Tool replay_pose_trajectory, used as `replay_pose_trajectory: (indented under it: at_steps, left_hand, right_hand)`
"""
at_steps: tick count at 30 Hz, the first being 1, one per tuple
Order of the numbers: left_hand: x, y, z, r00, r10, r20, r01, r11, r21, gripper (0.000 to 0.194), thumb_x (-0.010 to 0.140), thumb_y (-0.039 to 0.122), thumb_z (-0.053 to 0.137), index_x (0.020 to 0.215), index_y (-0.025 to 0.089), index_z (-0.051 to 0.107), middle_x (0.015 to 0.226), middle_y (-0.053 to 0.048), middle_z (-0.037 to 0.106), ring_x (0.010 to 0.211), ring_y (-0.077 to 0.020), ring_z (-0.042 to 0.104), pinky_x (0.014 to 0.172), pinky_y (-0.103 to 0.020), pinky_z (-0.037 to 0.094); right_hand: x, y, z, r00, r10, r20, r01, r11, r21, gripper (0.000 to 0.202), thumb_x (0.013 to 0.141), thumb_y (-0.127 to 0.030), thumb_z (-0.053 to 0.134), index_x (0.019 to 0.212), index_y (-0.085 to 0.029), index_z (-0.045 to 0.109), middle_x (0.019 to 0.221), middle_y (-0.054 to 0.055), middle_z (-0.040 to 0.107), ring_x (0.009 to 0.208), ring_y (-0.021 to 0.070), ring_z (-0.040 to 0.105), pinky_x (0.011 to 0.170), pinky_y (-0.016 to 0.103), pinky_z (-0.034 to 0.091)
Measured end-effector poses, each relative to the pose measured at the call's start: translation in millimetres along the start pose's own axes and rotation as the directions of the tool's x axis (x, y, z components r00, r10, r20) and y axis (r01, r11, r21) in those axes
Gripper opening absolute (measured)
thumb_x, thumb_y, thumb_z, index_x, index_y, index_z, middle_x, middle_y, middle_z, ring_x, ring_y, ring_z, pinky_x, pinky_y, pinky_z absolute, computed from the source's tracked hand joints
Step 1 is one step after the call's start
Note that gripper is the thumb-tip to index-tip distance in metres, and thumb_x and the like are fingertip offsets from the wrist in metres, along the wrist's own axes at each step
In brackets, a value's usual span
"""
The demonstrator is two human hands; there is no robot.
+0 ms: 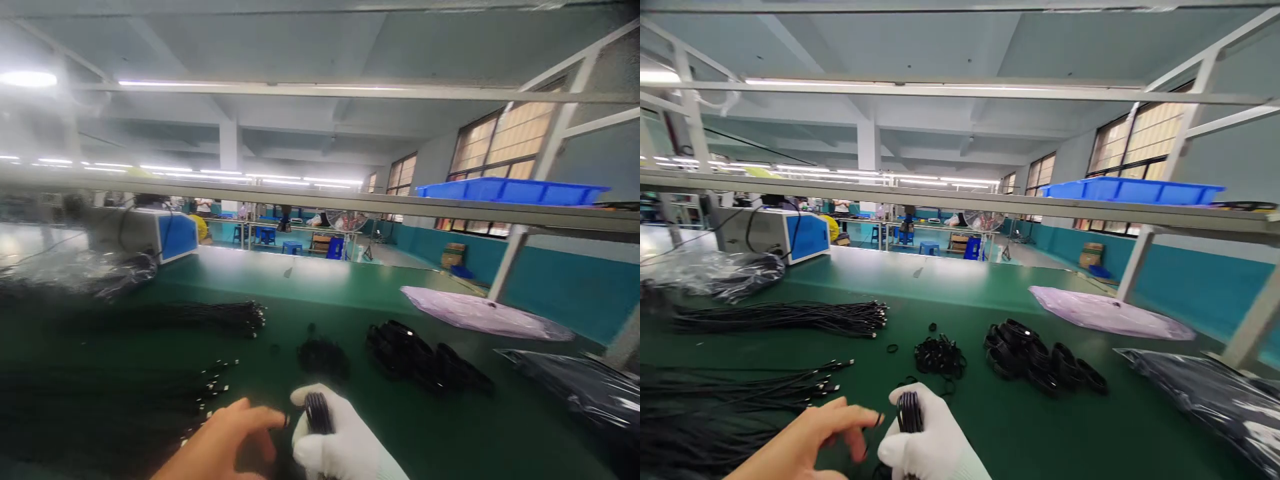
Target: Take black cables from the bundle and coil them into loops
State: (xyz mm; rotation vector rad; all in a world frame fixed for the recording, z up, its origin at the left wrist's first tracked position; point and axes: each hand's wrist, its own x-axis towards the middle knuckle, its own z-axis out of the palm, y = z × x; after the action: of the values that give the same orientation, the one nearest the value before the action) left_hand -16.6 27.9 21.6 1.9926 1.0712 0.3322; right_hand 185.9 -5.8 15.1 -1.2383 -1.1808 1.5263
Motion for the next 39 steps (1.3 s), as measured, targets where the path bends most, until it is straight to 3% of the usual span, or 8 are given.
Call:
replay_pose_trajectory:
  at_steps: [5, 11, 16, 21, 25, 29, 34, 39]
  left_hand:
    - [2.0, 18.1, 5.2, 0.997, 0.075, 0.006, -0.074, 0.994, -0.08, 0.074, 0.06, 0.011, 0.066, 0.129, 0.031, 0.05, 0.121, -0.002, 0.057, 0.107, -0.0219, 0.051, 0.094, -0.03, 0.039]
    - [14.3, 27.5, 12.6, 0.995, -0.103, -0.003, 0.1, 0.96, 0.26, 0.053, 0.052, 0.022, 0.072, 0.105, 0.019, 0.064, 0.099, -0.01, 0.062, 0.083, -0.0295, 0.059, 0.076, -0.04, 0.047]
    - [24.5, -4.9, 7.8, 0.98, 0.025, 0.197, 0.004, 0.99, -0.144, 0.021, 0.067, 0.023, 0.052, 0.078, 0.019, 0.07, 0.076, 0.001, 0.07, 0.067, -0.0182, 0.06, 0.057, -0.023, 0.041]
    - [24.2, -10.2, 24.5, 0.999, -0.04, 0.028, 0.045, 0.978, -0.204, 0.013, 0.068, 0.026, 0.052, 0.064, 0.019, 0.063, 0.068, 0.0, 0.069, 0.06, -0.0162, 0.058, 0.05, -0.023, 0.037]
    - [18.2, 8.1, 17.0, 0.988, -0.147, 0.043, 0.144, 0.794, -0.591, 0.019, 0.063, 0.036, 0.059, 0.067, 0.017, 0.055, 0.057, -0.001, 0.063, 0.045, -0.0125, 0.051, 0.045, -0.024, 0.039]
    - [11.5, 23.4, 6.7, 0.993, -0.058, -0.1, -0.05, 0.566, -0.823, 0.025, 0.063, 0.029, 0.067, 0.081, 0.015, 0.057, 0.068, -0.001, 0.064, 0.06, -0.0136, 0.057, 0.059, -0.026, 0.046]
    - [4.3, 32.2, 6.9, 0.942, 0.03, -0.335, -0.201, 0.849, -0.489, 0.023, 0.073, 0.023, 0.058, 0.094, 0.019, 0.064, 0.09, -0.003, 0.065, 0.086, -0.0191, 0.057, 0.082, -0.032, 0.042]
    - [5.4, 39.7, 4.6, 0.935, 0.241, -0.261, -0.248, 0.969, 0.005, 0.041, 0.07, 0.011, 0.056, 0.105, 0.028, 0.069, 0.101, -0.001, 0.065, 0.099, -0.0226, 0.052, 0.091, -0.034, 0.036]
  right_hand:
    - [25.4, 44.3, 0.6, 0.998, -0.063, -0.009, 0.06, 0.983, -0.173, 0.085, 0.051, -0.014, 0.072, 0.131, -0.016, 0.044, 0.078, 0.001, 0.064, 0.071, 0.0182, 0.061, 0.067, 0.03, 0.046]
    - [20.8, 36.6, 18.0, 0.995, -0.068, -0.067, 0.042, 0.944, -0.327, 0.054, 0.066, -0.03, 0.065, 0.118, -0.02, 0.057, 0.085, 0.004, 0.065, 0.085, 0.0237, 0.062, 0.071, 0.032, 0.047]
    - [1.2, 4.1, 18.0, 0.98, -0.198, -0.016, 0.147, 0.777, -0.612, 0.03, 0.057, -0.015, 0.064, 0.087, -0.022, 0.062, 0.087, 0.002, 0.06, 0.082, 0.0201, 0.056, 0.071, 0.03, 0.042]
    - [-5.9, 2.1, 10.1, 0.954, -0.105, 0.281, 0.073, 0.99, 0.12, 0.034, 0.057, -0.023, 0.078, 0.083, -0.022, 0.057, 0.131, 0.007, 0.047, 0.087, 0.0191, 0.059, 0.071, 0.03, 0.043]
    - [-5.5, 7.7, 11.1, 0.926, -0.229, 0.301, 0.081, 0.897, 0.434, 0.046, 0.059, -0.051, 0.08, 0.086, -0.023, 0.055, 0.096, 0.006, 0.062, 0.056, 0.011, 0.049, 0.053, 0.027, 0.036]
    - [-1.5, 10.9, 10.7, 0.915, -0.202, 0.351, 0.038, 0.905, 0.423, 0.057, 0.048, -0.046, 0.087, 0.092, -0.024, 0.058, 0.074, -0.001, 0.058, 0.052, 0.0089, 0.045, 0.053, 0.024, 0.033]
    - [0.4, 18.8, 3.6, 0.909, -0.197, 0.367, 0.03, 0.91, 0.414, 0.057, 0.058, -0.031, 0.08, 0.109, -0.022, 0.057, 0.058, -0.004, 0.054, 0.047, 0.0107, 0.045, 0.054, 0.025, 0.04]
    - [5.3, 31.5, 7.8, 0.922, -0.177, 0.344, -0.007, 0.882, 0.472, 0.049, 0.068, -0.049, 0.074, 0.104, -0.018, 0.06, 0.075, 0.002, 0.061, 0.063, 0.0158, 0.059, 0.06, 0.027, 0.047]
